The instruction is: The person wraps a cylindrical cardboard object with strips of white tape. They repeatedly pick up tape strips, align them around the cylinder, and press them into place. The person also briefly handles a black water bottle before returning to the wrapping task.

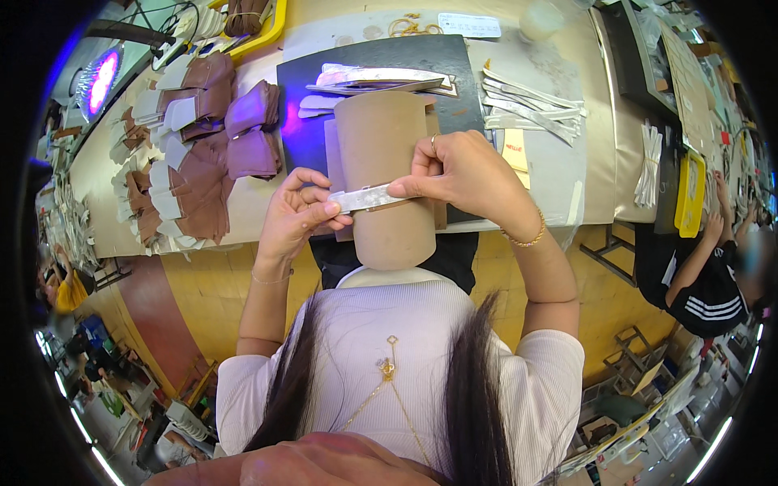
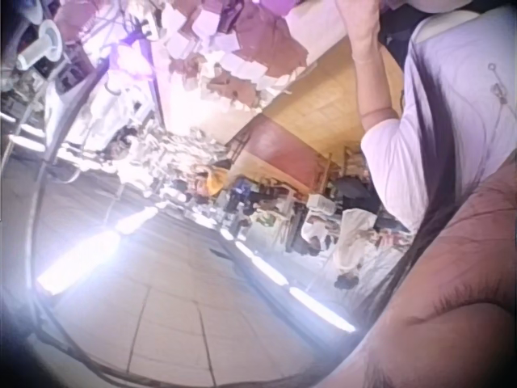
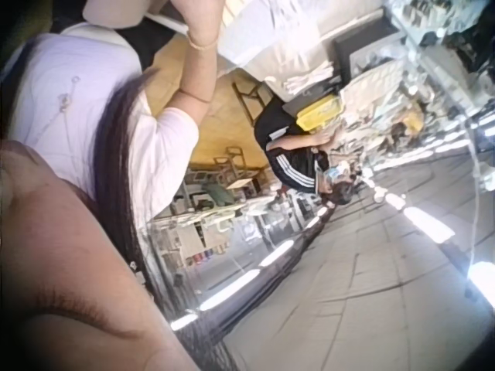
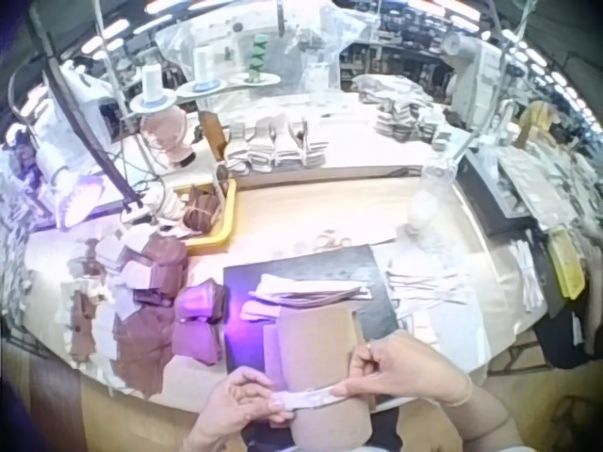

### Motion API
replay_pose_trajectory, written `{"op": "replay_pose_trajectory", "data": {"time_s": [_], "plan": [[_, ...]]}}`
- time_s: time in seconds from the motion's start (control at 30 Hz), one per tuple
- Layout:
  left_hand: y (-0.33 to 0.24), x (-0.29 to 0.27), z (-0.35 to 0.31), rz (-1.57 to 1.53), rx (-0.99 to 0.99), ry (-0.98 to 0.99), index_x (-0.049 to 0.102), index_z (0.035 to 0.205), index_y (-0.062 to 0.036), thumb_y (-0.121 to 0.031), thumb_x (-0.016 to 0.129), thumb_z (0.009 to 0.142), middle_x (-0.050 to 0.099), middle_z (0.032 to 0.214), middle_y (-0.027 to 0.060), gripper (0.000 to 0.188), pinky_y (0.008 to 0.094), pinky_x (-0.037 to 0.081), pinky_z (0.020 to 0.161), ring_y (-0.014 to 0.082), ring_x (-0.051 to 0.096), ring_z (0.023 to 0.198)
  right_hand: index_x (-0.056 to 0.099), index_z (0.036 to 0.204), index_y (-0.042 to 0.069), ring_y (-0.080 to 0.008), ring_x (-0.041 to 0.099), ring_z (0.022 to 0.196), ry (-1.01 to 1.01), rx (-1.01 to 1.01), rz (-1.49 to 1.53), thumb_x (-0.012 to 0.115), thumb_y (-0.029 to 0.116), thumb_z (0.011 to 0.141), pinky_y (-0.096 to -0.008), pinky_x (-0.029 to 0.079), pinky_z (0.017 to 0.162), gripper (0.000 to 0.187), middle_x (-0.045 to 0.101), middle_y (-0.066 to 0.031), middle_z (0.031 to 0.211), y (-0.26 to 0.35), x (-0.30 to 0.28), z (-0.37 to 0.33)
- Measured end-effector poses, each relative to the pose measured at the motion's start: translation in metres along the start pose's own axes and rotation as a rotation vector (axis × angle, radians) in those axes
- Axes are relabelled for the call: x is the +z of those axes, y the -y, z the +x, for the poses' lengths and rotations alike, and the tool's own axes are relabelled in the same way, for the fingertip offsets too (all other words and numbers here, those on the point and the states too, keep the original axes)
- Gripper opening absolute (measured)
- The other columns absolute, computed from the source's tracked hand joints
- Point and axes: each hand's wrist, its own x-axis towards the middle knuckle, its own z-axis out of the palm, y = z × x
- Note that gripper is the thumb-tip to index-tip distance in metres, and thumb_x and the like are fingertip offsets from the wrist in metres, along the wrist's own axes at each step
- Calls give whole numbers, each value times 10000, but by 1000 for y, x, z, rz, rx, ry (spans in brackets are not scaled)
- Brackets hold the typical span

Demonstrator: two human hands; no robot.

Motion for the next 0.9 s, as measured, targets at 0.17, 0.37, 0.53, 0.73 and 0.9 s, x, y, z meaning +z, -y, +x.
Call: {"op": "replay_pose_trajectory", "data": {"time_s": [0.17, 0.37, 0.53, 0.73, 0.9], "plan": [[-15, -8, -3, 83, 28, 49, 463, 1079, 6, 38, 643, 816, 664, 828, 155, 320, 256, 573, 620, 230, 690, 743, 621, 677, 23, -60, 489, 479, 54, 53, 175, 810, 298, 696, -200, 382, 456, 334, 548, 2, 527, -11, -14, -8], [-27, -27, 3, 193, 47, 71, 454, 1107, 8, 43, 638, 817, 664, 815, 161, 346, 254, 569, 601, 228, 690, 731, 635, 748, 19, -51, 538, 543, 81, 67, 422, 780, 278, 752, -185, 437, 484, 297, 583, 2, 614, -31, -23, -26], [-14, -29, 13, 166, -4, 69, 453, 1078, 3, 40, 645, 814, 664, 812, 169, 329, 257, 569, 602, 244, 689, 733, 634, 768, 13, -46, 542, 553, 84, 121, 573, 757, 269, 781, -172, 438, 490, 284, 585, -3, 622, -50, -11, -26], [-5, -32, 22, 107, -45, 91, 436, 1053, -5, 51, 653, 804, 662, 811, 182, 335, 271, 577, 607, 258, 687, 726, 624, 760, 17, -40, 519, 521, 80, 126, 697, 750, 277, 790, -170, 425, 477, 290, 589, -5, 618, -68, 8, -21], [-1, -32, 27, 92, -77, 89, 421, 1072, -7, 47, 656, 803, 659, 817, 191, 361, 286, 587, 617, 260, 686, 721, 610, 740, 25, -37, 506, 503, 95, 125, 761, 749, 281, 792, -169, 420, 472, 296, 588, -7, 615, -77, 19, -14]]}}
